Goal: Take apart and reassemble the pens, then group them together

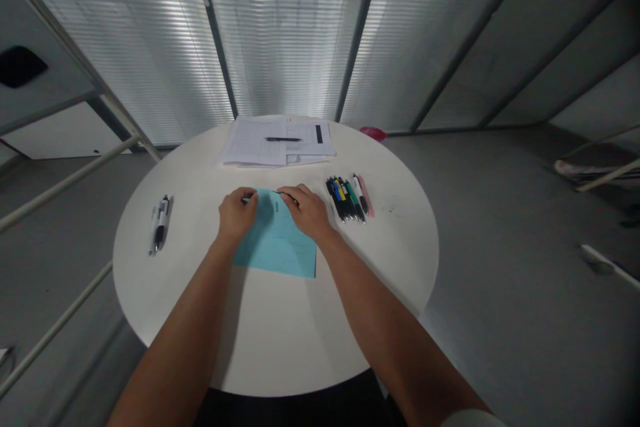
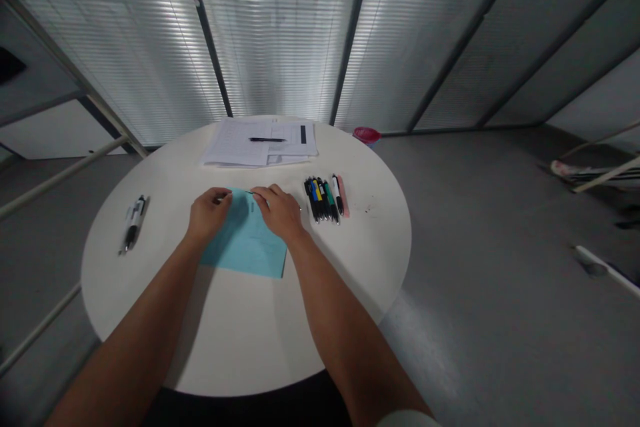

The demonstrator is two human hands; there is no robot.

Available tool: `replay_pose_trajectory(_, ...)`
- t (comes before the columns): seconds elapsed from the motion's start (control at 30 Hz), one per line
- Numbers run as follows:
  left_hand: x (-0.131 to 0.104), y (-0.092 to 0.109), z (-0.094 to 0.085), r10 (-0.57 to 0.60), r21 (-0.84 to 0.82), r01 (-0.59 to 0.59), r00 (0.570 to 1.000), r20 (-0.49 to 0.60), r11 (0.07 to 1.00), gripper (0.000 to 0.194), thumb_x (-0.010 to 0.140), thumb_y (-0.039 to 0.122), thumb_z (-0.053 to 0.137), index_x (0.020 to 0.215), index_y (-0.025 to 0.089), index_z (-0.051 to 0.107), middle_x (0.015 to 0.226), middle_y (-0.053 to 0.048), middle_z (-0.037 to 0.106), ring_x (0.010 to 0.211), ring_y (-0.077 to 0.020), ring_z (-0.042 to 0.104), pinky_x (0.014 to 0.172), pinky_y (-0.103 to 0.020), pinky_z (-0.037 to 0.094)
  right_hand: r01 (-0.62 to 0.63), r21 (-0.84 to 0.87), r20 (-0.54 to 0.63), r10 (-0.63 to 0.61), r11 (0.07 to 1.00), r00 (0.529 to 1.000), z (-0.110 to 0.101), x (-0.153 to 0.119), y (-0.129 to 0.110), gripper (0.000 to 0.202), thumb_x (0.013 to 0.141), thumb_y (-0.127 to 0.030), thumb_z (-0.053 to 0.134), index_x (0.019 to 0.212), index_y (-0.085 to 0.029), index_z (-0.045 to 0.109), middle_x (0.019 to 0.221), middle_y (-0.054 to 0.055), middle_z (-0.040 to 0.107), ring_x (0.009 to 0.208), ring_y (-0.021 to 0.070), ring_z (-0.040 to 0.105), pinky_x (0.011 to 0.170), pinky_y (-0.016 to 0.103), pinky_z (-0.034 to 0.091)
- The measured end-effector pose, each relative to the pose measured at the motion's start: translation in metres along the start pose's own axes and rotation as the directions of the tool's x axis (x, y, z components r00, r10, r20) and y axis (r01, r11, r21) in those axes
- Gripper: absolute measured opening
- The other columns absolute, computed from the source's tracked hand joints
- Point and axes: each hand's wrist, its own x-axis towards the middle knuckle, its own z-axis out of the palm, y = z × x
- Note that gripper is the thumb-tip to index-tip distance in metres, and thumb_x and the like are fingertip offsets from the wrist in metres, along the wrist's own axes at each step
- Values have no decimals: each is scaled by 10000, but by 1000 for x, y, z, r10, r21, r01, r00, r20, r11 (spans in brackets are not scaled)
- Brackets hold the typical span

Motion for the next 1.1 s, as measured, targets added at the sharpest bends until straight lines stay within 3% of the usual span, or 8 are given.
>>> replay_pose_trajectory(0.13,-1,0,-2,-13,282,-8,997,73,960,372,845,425,485,1049,222,719,1093,-131,701,968,-301,619,850,-436,423,3,-13,32,-3,1000,999,0,0,0,340,986,-424,388,1174,-326,654,1093,8,667,974,152,634,893,272,458)
replay_pose_trajectory(0.23,-1,1,-2,-22,360,-16,995,101,933,390,850,426,466,1071,239,727,1123,-148,683,1050,-350,583,865,-483,407,5,-20,33,-4,1000,999,-1,1,0,330,983,-418,400,1161,-321,661,1081,8,670,967,151,633,880,277,455)
replay_pose_trajectory(0.43,-2,2,0,-35,345,-6,993,113,939,398,840,362,486,1150,237,701,1158,-147,658,1111,-389,542,900,-536,381,-1,-29,25,2,1000,1000,-1,2,0,295,973,-399,434,1137,-323,668,1066,5,675,960,152,632,862,286,449)
replay_pose_trajectory(0.73,-5,5,-1,-1,298,0,1000,5,955,383,831,311,493,1162,230,667,1066,-111,661,1039,-300,578,885,-435,405,8,-40,12,-7,999,1000,1,2,2,285,972,-394,439,1139,-325,660,1075,2,676,972,154,632,850,291,443)
replay_pose_trajectory(0.83,-6,6,0,62,259,-56,998,-16,964,333,841,294,481,1105,226,673,1024,-90,660,980,-254,595,866,-384,412,7,-45,2,-7,999,1000,1,1,2,286,972,-399,440,1135,-323,663,1063,0,680,960,156,635,846,291,445)
replay_pose_trajectory(0.97,-11,10,4,218,259,-258,960,174,931,301,857,350,507,1055,237,703,963,-84,669,977,-267,581,877,-392,391,-19,-42,-18,18,999,1000,0,2,2,302,976,-387,432,1174,-309,647,1101,14,676,994,156,630,879,288,445)
replay_pose_trajectory(1.1,-14,8,10,250,326,-346,920,302,880,369,883,380,494,1189,281,676,1009,-113,654,1009,-305,556,854,-424,373,-46,-55,-15,45,997,999,2,2,2,306,976,-385,437,1187,-307,644,1127,20,670,1016,158,625,900,292,440)
